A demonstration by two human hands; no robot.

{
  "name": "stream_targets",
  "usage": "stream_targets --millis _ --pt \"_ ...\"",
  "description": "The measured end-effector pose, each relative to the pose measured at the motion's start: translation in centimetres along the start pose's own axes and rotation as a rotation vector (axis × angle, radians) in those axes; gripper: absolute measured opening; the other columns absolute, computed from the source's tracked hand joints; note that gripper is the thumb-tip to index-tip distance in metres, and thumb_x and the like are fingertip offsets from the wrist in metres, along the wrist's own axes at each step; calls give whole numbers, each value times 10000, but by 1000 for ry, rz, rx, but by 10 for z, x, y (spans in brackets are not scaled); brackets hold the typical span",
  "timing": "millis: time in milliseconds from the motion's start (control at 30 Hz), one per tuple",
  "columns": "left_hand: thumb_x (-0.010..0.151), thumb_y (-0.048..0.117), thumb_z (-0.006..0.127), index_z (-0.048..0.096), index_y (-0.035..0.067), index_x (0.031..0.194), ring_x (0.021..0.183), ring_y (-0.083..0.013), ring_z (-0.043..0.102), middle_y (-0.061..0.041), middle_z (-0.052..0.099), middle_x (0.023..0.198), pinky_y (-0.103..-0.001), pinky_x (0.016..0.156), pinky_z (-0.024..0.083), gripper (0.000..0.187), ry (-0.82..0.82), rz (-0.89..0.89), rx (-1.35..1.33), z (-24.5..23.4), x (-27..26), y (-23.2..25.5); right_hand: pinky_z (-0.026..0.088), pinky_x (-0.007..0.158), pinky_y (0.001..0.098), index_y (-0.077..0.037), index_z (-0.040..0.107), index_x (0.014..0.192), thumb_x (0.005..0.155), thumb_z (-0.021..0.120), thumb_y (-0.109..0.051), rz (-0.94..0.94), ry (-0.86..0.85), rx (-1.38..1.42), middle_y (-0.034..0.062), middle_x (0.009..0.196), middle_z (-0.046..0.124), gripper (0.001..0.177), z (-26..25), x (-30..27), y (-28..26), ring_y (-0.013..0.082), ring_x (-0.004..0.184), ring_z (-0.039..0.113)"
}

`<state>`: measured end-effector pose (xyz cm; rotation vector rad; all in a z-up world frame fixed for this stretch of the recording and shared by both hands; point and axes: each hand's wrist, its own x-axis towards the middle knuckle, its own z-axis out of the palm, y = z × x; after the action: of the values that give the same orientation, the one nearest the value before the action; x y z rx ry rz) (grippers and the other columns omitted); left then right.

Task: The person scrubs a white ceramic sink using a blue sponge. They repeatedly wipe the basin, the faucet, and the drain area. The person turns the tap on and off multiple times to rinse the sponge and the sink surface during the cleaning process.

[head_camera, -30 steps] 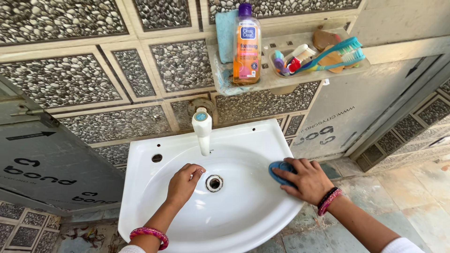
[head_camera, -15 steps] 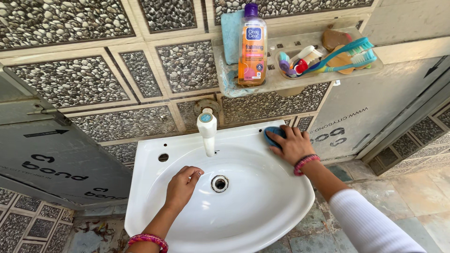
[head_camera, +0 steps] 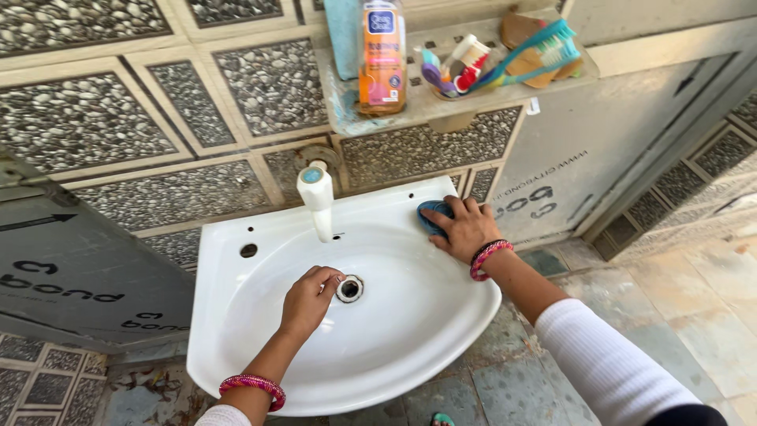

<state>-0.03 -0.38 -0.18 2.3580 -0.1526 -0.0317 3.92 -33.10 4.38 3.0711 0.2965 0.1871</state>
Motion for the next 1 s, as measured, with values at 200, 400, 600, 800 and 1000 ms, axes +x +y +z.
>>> stream_targets --millis 200,400,600,800,1000 --pt "970 285 604 764 182 978 833 -217 704 15 738 1007 -351 759 541 191 1 66 -7 2 3 3 481 961 538 -406 497 1442 868 666 -501 -57 -50 -12 131 1380 492 606 -12 -42 -5 336 1199 520" --pt "973 286 606 768 176 968 841 -213 705 13 739 1012 -349 762 541 196 24 88 -30 -2 7 7 516 973 488 -358 479 1465 844 689 -463 -158 -246 -39 143 1294 525 663 -26 -73 -14 341 1166 562" --pt "981 282 595 766 181 986 858 -169 699 46 738 1047 -321 768 552 199 35 -23 -113 -20 -1 -2 496 1026 475 -367 474 1469 877 662 -536 -176 -509 -60 140 1309 520 644 -41 -92 -44 317 1192 566" --pt "989 288 598 760 179 1003 881 -173 702 57 733 1087 -315 781 548 195 51 -101 -102 -40 -10 -12 518 1014 438 -366 437 1508 879 627 -578 -203 -674 155 165 1283 514 690 -44 -101 -95 318 1146 590" --pt "973 259 617 755 170 998 859 -197 720 27 740 1069 -319 759 561 166 142 -20 -135 -54 -16 -27 478 1020 464 -327 462 1499 859 650 -516 -332 -667 423 176 1182 525 693 -30 -100 -162 363 1128 565"
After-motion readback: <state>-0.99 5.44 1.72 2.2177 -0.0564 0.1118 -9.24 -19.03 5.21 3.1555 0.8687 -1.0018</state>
